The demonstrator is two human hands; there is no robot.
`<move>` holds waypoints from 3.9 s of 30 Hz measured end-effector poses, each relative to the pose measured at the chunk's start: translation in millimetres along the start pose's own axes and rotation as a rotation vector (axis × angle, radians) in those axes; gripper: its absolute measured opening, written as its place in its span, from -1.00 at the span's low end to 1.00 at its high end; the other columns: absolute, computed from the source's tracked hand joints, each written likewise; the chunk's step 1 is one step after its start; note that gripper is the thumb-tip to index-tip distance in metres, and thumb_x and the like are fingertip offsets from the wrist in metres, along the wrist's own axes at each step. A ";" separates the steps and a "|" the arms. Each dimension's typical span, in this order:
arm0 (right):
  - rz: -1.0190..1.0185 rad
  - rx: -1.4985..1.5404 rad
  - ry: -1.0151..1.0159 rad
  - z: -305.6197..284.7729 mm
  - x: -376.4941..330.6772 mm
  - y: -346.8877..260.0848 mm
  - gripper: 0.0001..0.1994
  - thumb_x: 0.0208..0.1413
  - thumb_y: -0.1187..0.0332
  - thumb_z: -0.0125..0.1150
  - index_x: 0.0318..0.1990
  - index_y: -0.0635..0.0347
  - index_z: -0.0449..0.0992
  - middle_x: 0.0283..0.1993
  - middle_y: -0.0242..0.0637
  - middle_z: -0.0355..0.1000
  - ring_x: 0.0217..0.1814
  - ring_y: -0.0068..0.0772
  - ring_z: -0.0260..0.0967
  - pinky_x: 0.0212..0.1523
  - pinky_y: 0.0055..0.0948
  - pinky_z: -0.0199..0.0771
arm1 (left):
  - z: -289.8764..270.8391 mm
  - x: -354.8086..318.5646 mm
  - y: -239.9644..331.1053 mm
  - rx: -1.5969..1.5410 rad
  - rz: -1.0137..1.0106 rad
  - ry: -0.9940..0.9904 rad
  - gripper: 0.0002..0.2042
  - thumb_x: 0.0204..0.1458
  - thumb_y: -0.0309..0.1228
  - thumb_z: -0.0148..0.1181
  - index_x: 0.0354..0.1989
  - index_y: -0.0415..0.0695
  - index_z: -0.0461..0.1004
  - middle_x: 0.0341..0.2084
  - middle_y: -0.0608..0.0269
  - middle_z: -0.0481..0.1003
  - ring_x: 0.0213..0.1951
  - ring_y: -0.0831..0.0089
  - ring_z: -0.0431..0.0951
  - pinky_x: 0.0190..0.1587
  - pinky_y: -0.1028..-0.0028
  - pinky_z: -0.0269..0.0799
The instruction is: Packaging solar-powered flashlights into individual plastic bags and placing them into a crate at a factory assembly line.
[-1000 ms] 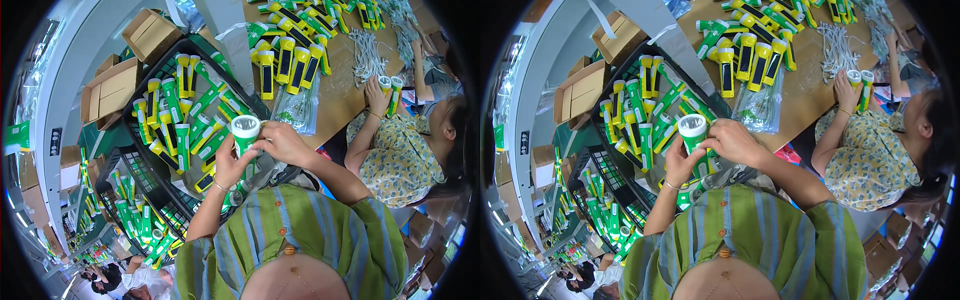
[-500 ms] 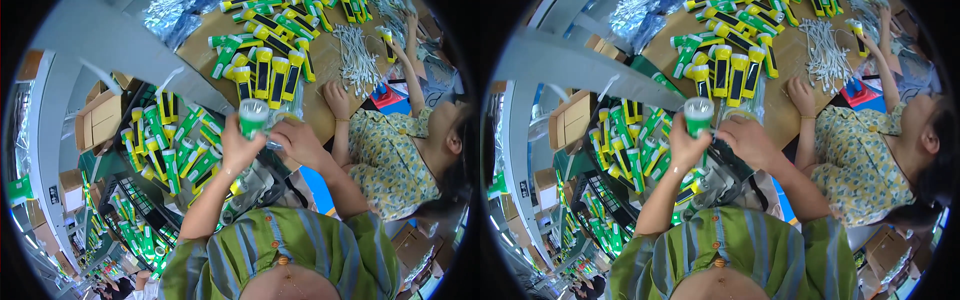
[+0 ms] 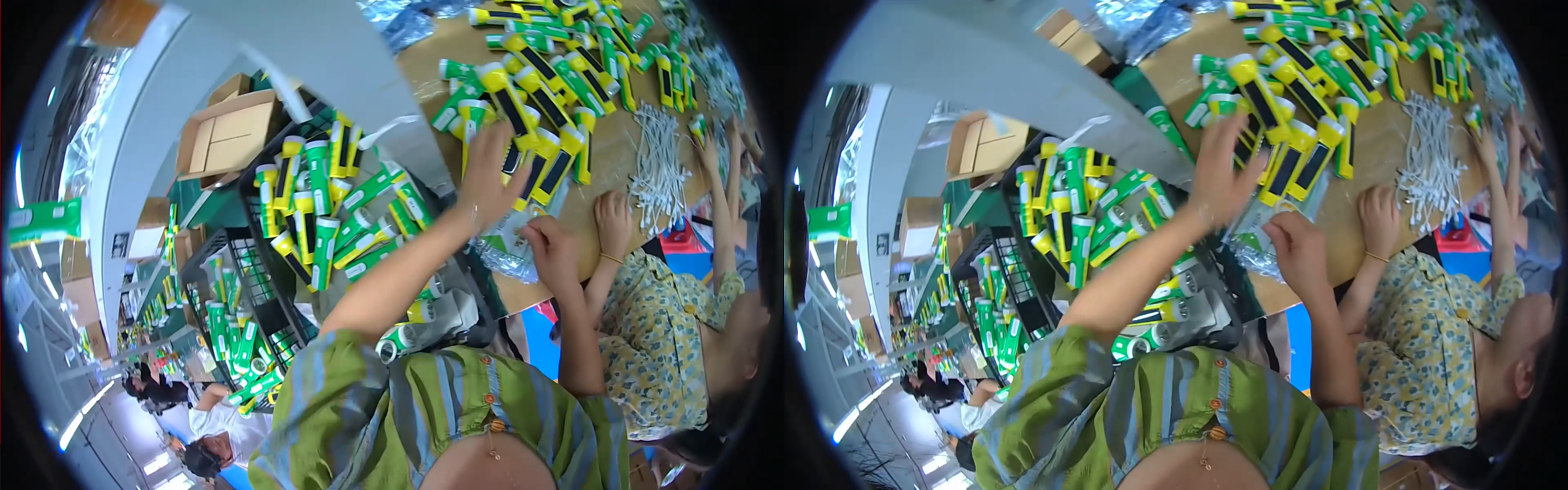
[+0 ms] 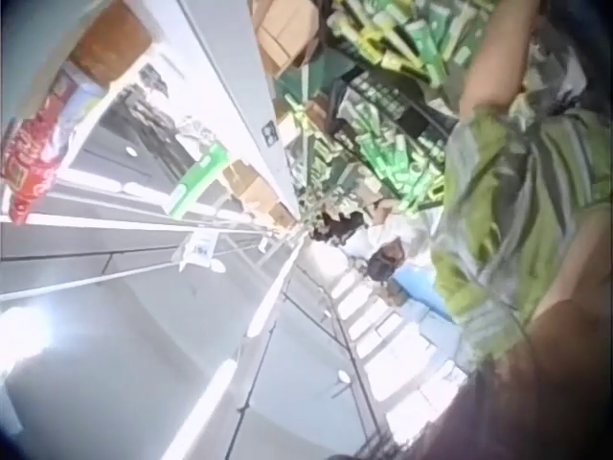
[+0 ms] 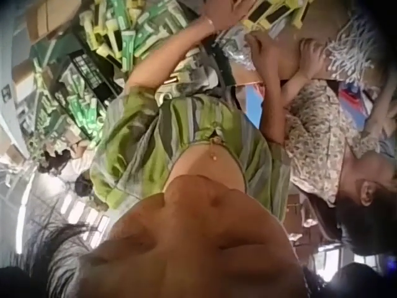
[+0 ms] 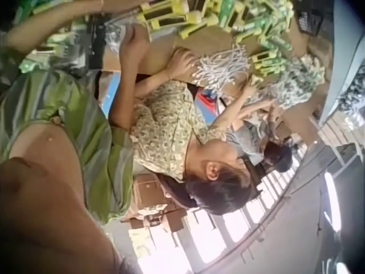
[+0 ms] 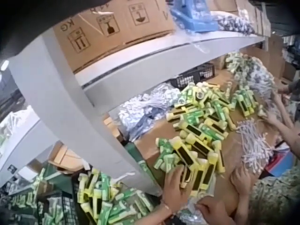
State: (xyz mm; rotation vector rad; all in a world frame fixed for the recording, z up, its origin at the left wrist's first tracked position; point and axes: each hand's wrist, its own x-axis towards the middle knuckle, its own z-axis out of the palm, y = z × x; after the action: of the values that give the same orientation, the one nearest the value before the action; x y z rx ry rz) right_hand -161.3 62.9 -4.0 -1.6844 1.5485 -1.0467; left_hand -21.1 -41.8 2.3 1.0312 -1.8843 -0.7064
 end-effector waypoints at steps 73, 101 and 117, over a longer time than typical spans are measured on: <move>-0.158 0.176 -0.542 28.7 -28.0 -86.6 -0.86 -0.03 0.41 0.12 -0.31 0.26 0.44 -0.37 -0.12 0.40 -0.29 -0.09 0.38 -0.28 -0.28 0.34 | -135.5 -136.5 59.9 -0.492 -0.572 -0.182 -0.61 -0.21 -0.60 0.19 -0.14 -0.31 0.27 -0.29 0.22 0.45 -0.26 0.54 0.46 -0.20 0.56 0.36; 0.033 0.025 -0.161 -18.4 -37.9 -60.5 -0.96 -0.04 0.52 0.13 -0.43 0.30 0.44 -0.51 -0.14 0.37 -0.51 -0.22 0.35 -0.47 -0.41 0.32 | -122.7 -120.9 -60.8 0.778 -0.044 0.345 -0.60 -0.24 -0.41 0.14 -0.16 -0.26 0.30 -0.29 -0.06 0.32 -0.21 0.02 0.29 -0.18 0.17 0.17; -0.415 0.085 -0.150 38.5 -77.7 -97.5 -0.86 0.09 0.34 0.02 -0.37 0.24 0.37 -0.39 -0.19 0.32 -0.32 -0.14 0.32 -0.30 -0.29 0.32 | -222.7 -158.0 -207.2 0.665 -0.823 0.109 -0.40 -0.12 -0.04 0.14 0.03 -0.19 0.21 -0.17 0.02 0.35 -0.19 0.16 0.33 -0.19 0.25 0.29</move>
State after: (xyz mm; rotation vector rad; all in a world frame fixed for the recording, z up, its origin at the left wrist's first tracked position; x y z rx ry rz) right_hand -79.0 149.2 49.1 -2.0226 1.0682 -1.1386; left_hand 299.8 -25.6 -117.3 2.2832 -1.5821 -0.4285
